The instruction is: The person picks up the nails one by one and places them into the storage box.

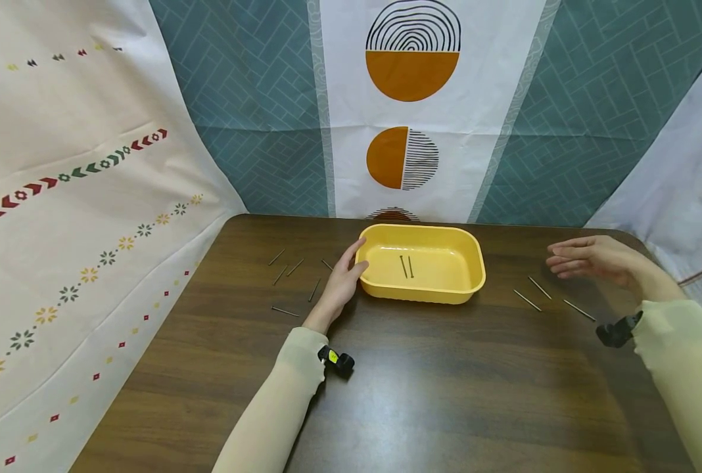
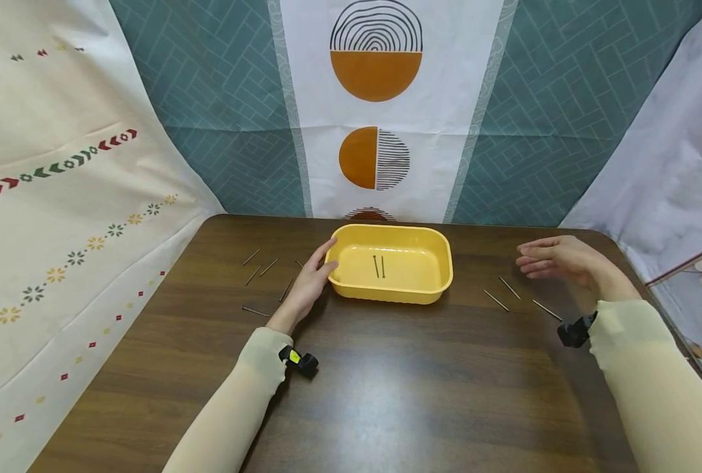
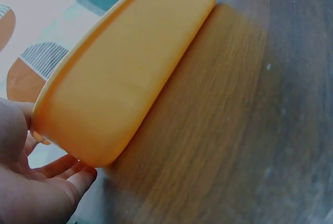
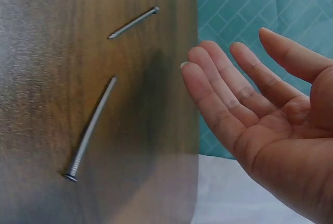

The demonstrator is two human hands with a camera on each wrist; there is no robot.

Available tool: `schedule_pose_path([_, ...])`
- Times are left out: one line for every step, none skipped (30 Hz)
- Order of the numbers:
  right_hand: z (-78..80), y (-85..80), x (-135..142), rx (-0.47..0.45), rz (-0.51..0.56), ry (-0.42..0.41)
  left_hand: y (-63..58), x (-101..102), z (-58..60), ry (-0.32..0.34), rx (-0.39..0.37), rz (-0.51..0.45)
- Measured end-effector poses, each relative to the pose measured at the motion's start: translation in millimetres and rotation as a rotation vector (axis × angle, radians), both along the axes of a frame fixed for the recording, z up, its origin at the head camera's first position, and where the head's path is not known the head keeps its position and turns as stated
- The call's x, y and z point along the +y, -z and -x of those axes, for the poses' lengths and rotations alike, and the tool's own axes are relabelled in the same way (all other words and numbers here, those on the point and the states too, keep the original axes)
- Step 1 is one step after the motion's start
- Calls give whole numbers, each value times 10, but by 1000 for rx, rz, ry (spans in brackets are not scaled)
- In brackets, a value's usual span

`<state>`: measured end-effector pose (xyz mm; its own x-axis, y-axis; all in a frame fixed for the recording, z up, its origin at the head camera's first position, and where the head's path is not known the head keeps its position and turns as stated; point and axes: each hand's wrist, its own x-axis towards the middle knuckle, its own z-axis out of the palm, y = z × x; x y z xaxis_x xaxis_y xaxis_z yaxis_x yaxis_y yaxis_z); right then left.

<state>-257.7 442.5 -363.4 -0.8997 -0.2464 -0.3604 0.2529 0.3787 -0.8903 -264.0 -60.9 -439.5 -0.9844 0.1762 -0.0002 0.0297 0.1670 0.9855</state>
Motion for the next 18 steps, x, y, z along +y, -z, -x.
schedule_pose_path([-5,12,-14,-2,-9,8,-1,-1,-2,1,-2,0])
schedule_pose_path([-9,22,-23,-4,-16,13,-4,-2,-5,1,-2,0])
schedule_pose_path([-12,32,-30,3,-21,7,-6,-2,-8,1,-2,2])
schedule_pose_path([-14,40,-31,3,-23,5,-8,-1,-10,0,-2,5])
schedule_pose_path([-15,45,-31,4,-26,2,-8,2,-9,0,-2,5])
schedule_pose_path([-14,51,-29,7,-29,-5,-9,3,-9,1,-2,4])
schedule_pose_path([-12,56,-28,10,-33,-8,-9,3,-7,1,1,1])
schedule_pose_path([-10,61,-26,11,-35,-11,-12,3,-8,0,4,0])
schedule_pose_path([-8,69,-27,10,-37,-12,-11,4,-5,0,5,-2])
schedule_pose_path([-7,80,-29,8,-40,-15,-14,4,-5,0,8,-3])
schedule_pose_path([-7,93,-33,7,-45,-19,-16,4,-4,0,10,-4])
schedule_pose_path([-7,111,-34,3,-56,-28,-19,3,-6,0,11,-3])
schedule_pose_path([-9,131,-40,-3,-67,-36,-18,3,-6,1,12,-3])
schedule_pose_path([-11,154,-47,-12,-77,-43,-16,2,-5,2,13,-3])
schedule_pose_path([-13,178,-53,-18,-89,-51,-12,1,-2,3,13,-2])
schedule_pose_path([-16,203,-58,-21,-99,-61,-10,0,-3,4,13,-1])
schedule_pose_path([-18,226,-63,-23,-105,-65,-6,-2,-2,4,10,2])
schedule_pose_path([-19,247,-68,-27,-107,-64,-1,-4,-1,3,8,4])
